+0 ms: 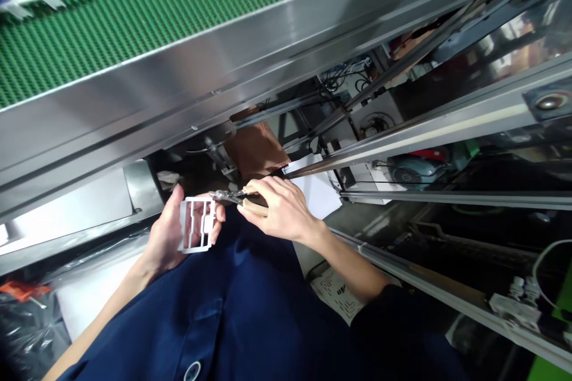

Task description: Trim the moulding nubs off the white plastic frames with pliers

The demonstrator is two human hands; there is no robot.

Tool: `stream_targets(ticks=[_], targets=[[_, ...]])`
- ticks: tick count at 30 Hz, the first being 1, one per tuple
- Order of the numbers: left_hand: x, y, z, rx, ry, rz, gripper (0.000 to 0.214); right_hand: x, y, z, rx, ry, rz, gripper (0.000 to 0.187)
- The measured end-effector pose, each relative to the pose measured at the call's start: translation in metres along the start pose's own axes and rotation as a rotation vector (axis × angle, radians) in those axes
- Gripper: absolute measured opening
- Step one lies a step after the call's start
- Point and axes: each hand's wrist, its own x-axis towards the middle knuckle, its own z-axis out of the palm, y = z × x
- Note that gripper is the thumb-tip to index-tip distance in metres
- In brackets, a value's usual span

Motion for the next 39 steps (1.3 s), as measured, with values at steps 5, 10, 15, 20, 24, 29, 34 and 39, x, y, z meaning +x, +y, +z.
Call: stream_targets(ticks=[5,10,15,20,24,29,34,39], targets=[[-0.001,0.001,0.006,0.059,-0.019,-0.024,0.060,0.006,0.003,-0.012,-0.216,-0.084,-0.088,0.026],[-0.003,0.002,0.006,0.128,-0.018,-0.059,0.062,0.009,0.005,-0.014,-0.217,-0.132,-0.122,0.029],[-0.004,0.003,0.007,0.231,-0.061,-0.106,0.067,0.009,0.007,-0.014,-0.142,-0.148,-0.115,0.026],[-0.004,0.001,0.003,0.276,-0.061,-0.121,0.067,0.008,0.007,-0.018,-0.155,-0.154,-0.117,0.022],[-0.004,-0.001,0.002,0.237,-0.065,-0.161,0.068,0.008,0.007,-0.020,-0.177,-0.182,-0.117,0.020],[-0.004,0.002,0.006,-0.031,-0.036,-0.130,0.053,0.007,0.008,-0.010,0.150,-0.135,0.119,0.021],[0.012,-0.002,0.007,-0.099,0.161,0.041,0.040,0.006,-0.006,0.014,0.657,-0.038,0.333,0.028],[0.028,-0.005,0.014,0.081,0.311,0.143,0.037,0.003,-0.020,0.034,0.929,-0.019,0.353,0.027]])
